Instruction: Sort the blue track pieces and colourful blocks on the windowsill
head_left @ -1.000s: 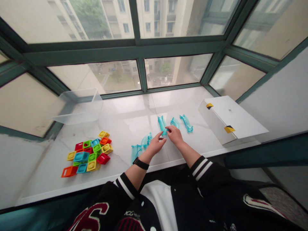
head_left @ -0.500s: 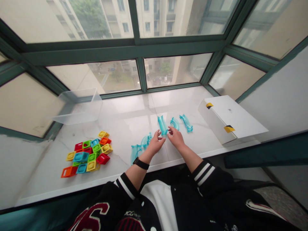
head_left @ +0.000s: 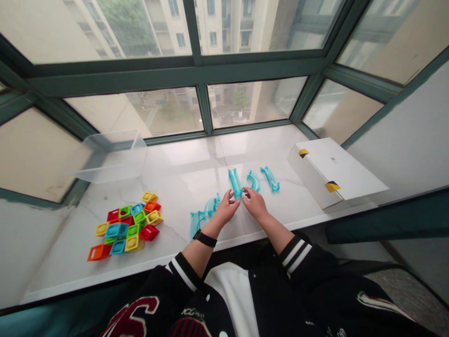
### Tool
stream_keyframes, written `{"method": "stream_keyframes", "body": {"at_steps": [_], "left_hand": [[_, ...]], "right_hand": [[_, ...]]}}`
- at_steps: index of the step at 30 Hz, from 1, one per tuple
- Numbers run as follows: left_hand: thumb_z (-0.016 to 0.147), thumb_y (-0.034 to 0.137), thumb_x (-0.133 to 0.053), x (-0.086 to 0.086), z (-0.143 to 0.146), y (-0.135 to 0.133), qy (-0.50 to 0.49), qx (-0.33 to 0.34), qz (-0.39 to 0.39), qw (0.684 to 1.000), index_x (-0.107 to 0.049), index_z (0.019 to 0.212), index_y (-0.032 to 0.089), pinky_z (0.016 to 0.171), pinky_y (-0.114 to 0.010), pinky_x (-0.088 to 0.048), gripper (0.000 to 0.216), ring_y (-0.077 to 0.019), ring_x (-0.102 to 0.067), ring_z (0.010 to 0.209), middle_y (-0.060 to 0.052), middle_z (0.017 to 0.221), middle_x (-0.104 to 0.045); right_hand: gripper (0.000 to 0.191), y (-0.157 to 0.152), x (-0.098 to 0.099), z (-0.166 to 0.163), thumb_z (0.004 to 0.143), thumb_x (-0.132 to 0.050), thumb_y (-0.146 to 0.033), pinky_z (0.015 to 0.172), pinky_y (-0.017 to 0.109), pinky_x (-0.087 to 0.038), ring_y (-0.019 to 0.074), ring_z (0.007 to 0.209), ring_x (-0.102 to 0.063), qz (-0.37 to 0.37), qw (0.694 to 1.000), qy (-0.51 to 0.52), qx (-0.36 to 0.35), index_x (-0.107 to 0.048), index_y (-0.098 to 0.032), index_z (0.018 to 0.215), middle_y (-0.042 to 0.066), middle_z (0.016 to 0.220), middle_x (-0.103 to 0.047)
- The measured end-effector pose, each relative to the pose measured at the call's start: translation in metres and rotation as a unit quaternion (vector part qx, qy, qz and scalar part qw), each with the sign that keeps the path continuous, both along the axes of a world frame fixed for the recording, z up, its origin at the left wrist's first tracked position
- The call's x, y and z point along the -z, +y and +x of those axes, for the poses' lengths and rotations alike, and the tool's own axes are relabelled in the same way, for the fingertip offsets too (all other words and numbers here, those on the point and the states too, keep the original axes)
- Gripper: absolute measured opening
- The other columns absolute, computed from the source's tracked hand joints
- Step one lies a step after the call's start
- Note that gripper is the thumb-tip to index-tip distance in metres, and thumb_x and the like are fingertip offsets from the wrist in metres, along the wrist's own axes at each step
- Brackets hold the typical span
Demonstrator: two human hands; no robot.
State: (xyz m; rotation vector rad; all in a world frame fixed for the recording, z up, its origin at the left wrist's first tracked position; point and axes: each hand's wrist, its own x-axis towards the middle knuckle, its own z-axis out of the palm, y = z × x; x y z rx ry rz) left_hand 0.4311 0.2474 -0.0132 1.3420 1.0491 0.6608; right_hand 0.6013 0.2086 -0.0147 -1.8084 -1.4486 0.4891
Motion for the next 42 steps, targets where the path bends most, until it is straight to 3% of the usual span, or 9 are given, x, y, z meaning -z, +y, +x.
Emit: {"method": "stream_keyframes", "body": {"at_steps": [6, 11, 15, 19, 23, 26, 30, 35, 42], "left_hand": [[0.091, 0.05, -0.072, -0.034, -0.022, -0.001, -0.057, -0.019, 0.01, 0.998, -0.051, 0.15, 0.021, 0.076, -0.035, -0.063, 0.068, -0.0222, -0.07, 0.103, -0.021, 0.158, -0.051], [0.102, 0.057, -0.05, -0.065, -0.097, -0.006, -0.073, -0.076, 0.099, 0.989, -0.067, 0.128, 0.018, 0.06, -0.026, -0.051, 0.05, -0.0151, -0.065, 0.079, -0.014, 0.124, -0.073], [0.097, 0.055, -0.058, -0.058, -0.168, -0.02, 0.079, -0.154, 0.155, 0.973, -0.069, 0.126, 0.021, 0.077, -0.03, -0.054, 0.046, -0.0205, -0.066, 0.096, -0.009, 0.115, -0.075], [0.089, 0.059, -0.063, -0.034, -0.209, -0.043, 0.166, -0.183, 0.145, 0.958, -0.069, 0.121, 0.02, 0.085, -0.038, -0.057, 0.051, -0.0255, -0.068, 0.103, -0.012, 0.121, -0.073], [0.086, 0.061, -0.063, -0.014, -0.214, -0.06, 0.199, -0.174, 0.127, 0.956, -0.066, 0.125, 0.019, 0.082, -0.04, -0.059, 0.057, -0.0271, -0.069, 0.102, -0.014, 0.127, -0.068], [0.084, 0.061, -0.063, -0.008, -0.207, -0.064, 0.229, -0.157, 0.127, 0.952, -0.065, 0.126, 0.018, 0.083, -0.042, -0.059, 0.06, -0.0257, -0.07, 0.094, -0.013, 0.119, -0.068], [0.085, 0.055, -0.058, -0.009, -0.202, -0.061, 0.291, -0.124, 0.135, 0.939, -0.067, 0.113, 0.018, 0.082, -0.04, -0.056, 0.047, -0.0235, -0.067, 0.081, -0.008, 0.098, -0.069], [0.089, 0.047, -0.049, -0.014, -0.207, -0.059, 0.347, -0.079, 0.12, 0.927, -0.065, 0.088, 0.023, 0.079, -0.036, -0.049, 0.029, -0.0249, -0.068, 0.085, -0.006, 0.087, -0.072], [0.09, 0.048, -0.049, -0.019, -0.21, -0.06, 0.337, -0.108, 0.108, 0.929, -0.064, 0.087, 0.025, 0.075, -0.035, -0.047, 0.027, -0.0259, -0.069, 0.083, -0.005, 0.083, -0.074]], "right_hand": [[0.043, -0.01, 0.001, 0.003, 0.088, -0.061, -0.014, 0.092, 0.04, -0.062, 0.0202, 0.091, -0.073, 0.001, 0.999, 0.031, 0.013, -0.066, -0.023, 0.13, 0.008, 0.118, -0.075], [0.038, -0.034, 0.008, 0.001, 0.088, -0.059, -0.016, 0.085, 0.035, -0.062, 0.0172, 0.084, -0.072, 0.001, 0.997, 0.077, -0.007, -0.069, -0.023, 0.124, 0.006, 0.109, -0.076], [0.035, -0.052, 0.013, -0.01, 0.09, -0.06, -0.018, 0.082, 0.034, -0.062, 0.0172, 0.085, -0.072, -0.005, 0.994, 0.087, -0.066, -0.071, -0.023, 0.123, 0.006, 0.109, -0.075], [0.043, -0.055, 0.012, -0.027, 0.091, -0.066, -0.018, 0.091, 0.038, -0.06, 0.0187, 0.092, -0.071, -0.009, 0.989, 0.045, -0.142, -0.068, -0.026, 0.133, 0.007, 0.12, -0.072], [0.044, -0.05, 0.01, -0.044, 0.09, -0.07, -0.015, 0.106, 0.042, -0.054, 0.0238, 0.111, -0.068, -0.011, 0.981, -0.005, -0.195, -0.07, -0.026, 0.132, 0.009, 0.126, -0.071], [0.039, -0.047, 0.011, -0.055, 0.09, -0.071, -0.015, 0.11, 0.044, -0.051, 0.0264, 0.119, -0.066, -0.01, 0.977, -0.04, -0.211, -0.074, -0.026, 0.127, 0.009, 0.127, -0.072], [0.04, -0.048, 0.011, -0.064, 0.09, -0.073, -0.017, 0.109, 0.043, -0.05, 0.0262, 0.119, -0.066, -0.014, 0.973, -0.068, -0.222, -0.074, -0.027, 0.129, 0.008, 0.13, -0.073], [0.044, -0.053, 0.008, -0.071, 0.091, -0.073, -0.021, 0.108, 0.044, -0.047, 0.0271, 0.122, -0.063, -0.039, 0.969, -0.099, -0.223, -0.07, -0.03, 0.135, 0.007, 0.134, -0.072], [0.048, -0.057, 0.006, -0.072, 0.09, -0.073, -0.024, 0.106, 0.047, -0.046, 0.029, 0.124, -0.061, -0.053, 0.968, -0.106, -0.22, -0.068, -0.032, 0.138, 0.006, 0.138, -0.071]]}}
